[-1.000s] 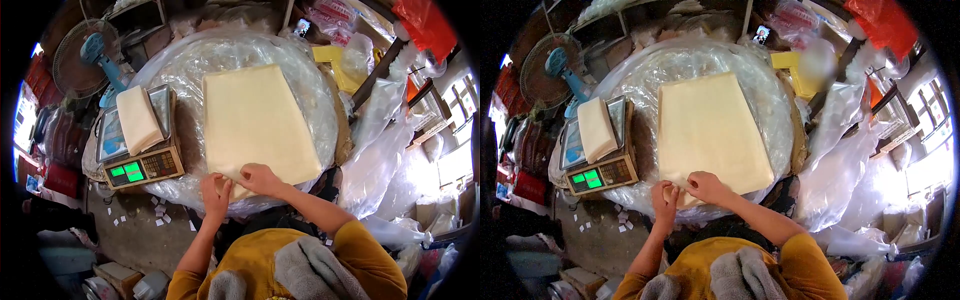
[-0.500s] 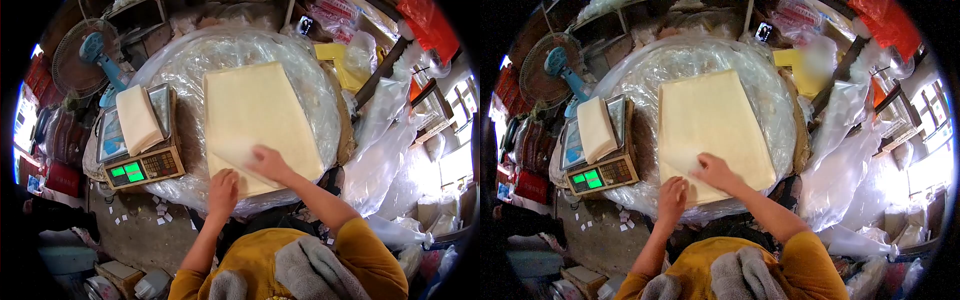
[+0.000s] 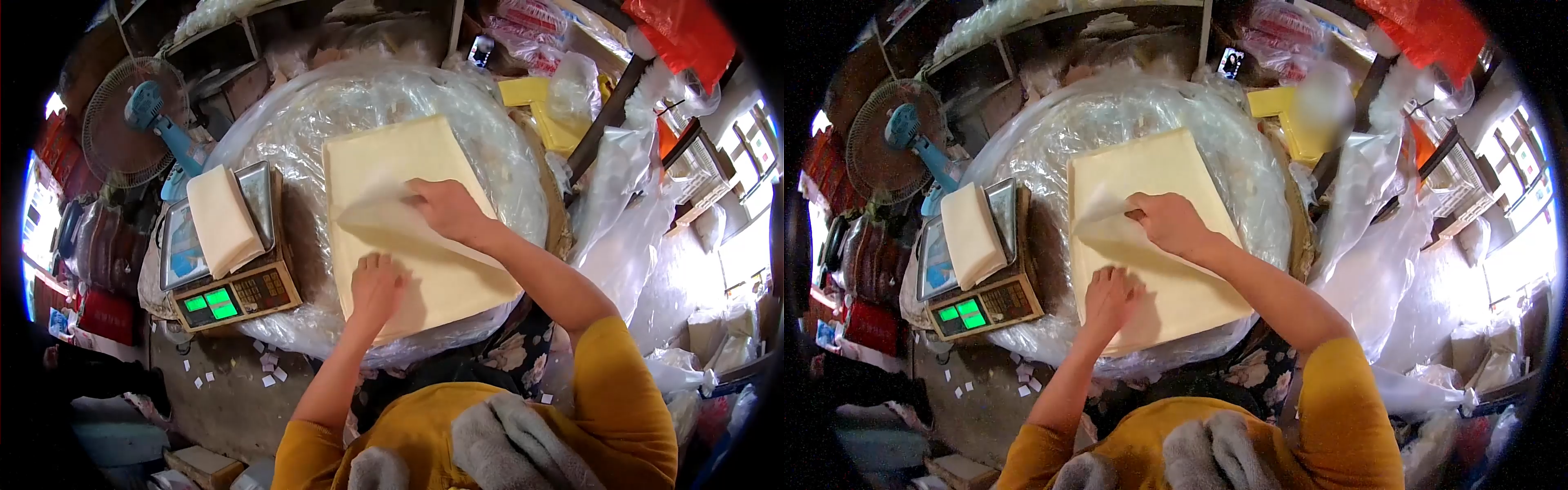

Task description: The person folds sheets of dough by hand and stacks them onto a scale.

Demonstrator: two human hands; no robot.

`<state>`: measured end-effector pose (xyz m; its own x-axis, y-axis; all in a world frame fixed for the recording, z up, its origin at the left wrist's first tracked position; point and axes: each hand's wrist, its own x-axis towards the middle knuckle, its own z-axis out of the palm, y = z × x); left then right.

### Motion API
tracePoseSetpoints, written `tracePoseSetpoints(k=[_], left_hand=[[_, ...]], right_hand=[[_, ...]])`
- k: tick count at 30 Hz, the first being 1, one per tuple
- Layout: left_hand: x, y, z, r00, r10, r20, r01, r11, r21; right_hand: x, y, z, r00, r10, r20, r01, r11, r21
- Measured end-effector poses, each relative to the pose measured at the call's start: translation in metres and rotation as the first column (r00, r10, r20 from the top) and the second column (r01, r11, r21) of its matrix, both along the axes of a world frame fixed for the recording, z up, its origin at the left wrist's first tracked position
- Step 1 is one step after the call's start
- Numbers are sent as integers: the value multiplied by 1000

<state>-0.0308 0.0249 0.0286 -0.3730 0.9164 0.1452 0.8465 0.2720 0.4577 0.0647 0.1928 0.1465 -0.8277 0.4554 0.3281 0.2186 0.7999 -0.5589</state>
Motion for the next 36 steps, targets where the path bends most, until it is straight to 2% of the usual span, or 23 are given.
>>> tracePoseSetpoints(k=[2, 3, 5, 6, 8, 10, 13, 15, 18, 19, 20, 21, 22, 24, 25, 28, 30, 31, 32, 33, 34, 35, 36], left_hand=[[6, 22, -15, 978, 185, -97, -163, 966, 203], [10, 23, -17, 977, 188, -104, -172, 974, 145], [15, 24, -19, 973, 196, -119, -194, 981, 31], [14, 26, -21, 974, 190, -122, -187, 982, 37], [13, 23, -26, 975, 180, -126, -177, 984, 36], [15, 23, -27, 972, 184, -145, -176, 982, 66], [15, 22, -27, 972, 182, -152, -172, 982, 76], [13, 24, -28, 971, 190, -145, -182, 981, 70], [11, 23, -14, 979, 201, 5, -202, 978, 45], [7, 20, -25, 986, 157, -51, -149, 980, 131], [8, 14, -16, 978, 141, 150, -183, 929, 322], [9, 8, -8, 942, 45, 332, -221, 829, 514], [10, 2, 1, 894, -92, 439, -259, 693, 673], [-2, -12, -8, 988, -25, 151, -98, 654, 750], [-5, -26, 0, 986, -10, -164, 98, 834, 543], [-18, -45, -19, 955, -247, -165, 289, 898, 333], [-26, -50, -29, 983, -181, -4, 169, 908, 383], [-29, -53, -34, 987, -137, 87, 94, 918, 384], [-31, -60, -37, 980, -86, 178, 13, 926, 377], [-34, -66, -36, 951, -65, 302, -56, 924, 378], [-37, -72, -30, 907, -48, 418, -124, 919, 375], [-40, -75, -24, 849, -37, 527, -189, 911, 367], [-44, -77, -21, 777, -31, 628, -249, 902, 353]], right_hand=[[-9, 8, -5, 1000, 24, -12, -24, 999, -31], [-15, 16, -10, 998, 17, -69, -21, 998, -59], [-22, 35, 5, 997, 66, 30, -69, 987, 144], [-27, 47, 15, 993, 83, 82, -100, 966, 239], [-37, 68, 66, 999, 27, 29, -37, 924, 381], [-25, 52, 140, 988, 27, -151, 62, 831, 552], [2, 21, 167, 977, 3, -215, 126, 802, 583], [28, -4, 153, 973, 71, -219, 95, 742, 663], [62, -48, 107, 981, 168, -96, -43, 673, 738], [70, -59, 86, 979, 192, -68, -85, 689, 720], [76, -67, 62, 976, 216, -44, -125, 704, 699], [82, -73, 38, 972, 236, -6, -175, 736, 653], [88, -77, 15, 965, 260, 33, -227, 763, 605], [103, -80, -24, 966, 230, 121, -257, 777, 574], [111, -78, -42, 962, 216, 165, -271, 787, 554], [146, -49, -83, 946, -13, 324, -202, 759, 619], [167, -23, -67, 847, -91, 524, -257, 793, 553], [175, -10, -56, 807, -13, 590, -238, 908, 345], [180, 0, -42, 767, 84, 637, -204, 972, 117], [182, 2, -14, 811, 168, 560, -90, 982, -164], [186, 3, 12, 859, 216, 464, 10, 899, -437], [194, 12, 20, 921, 272, 279, -40, 779, -625], [200, 22, 18, 960, 264, -96, -217, 479, -850]])
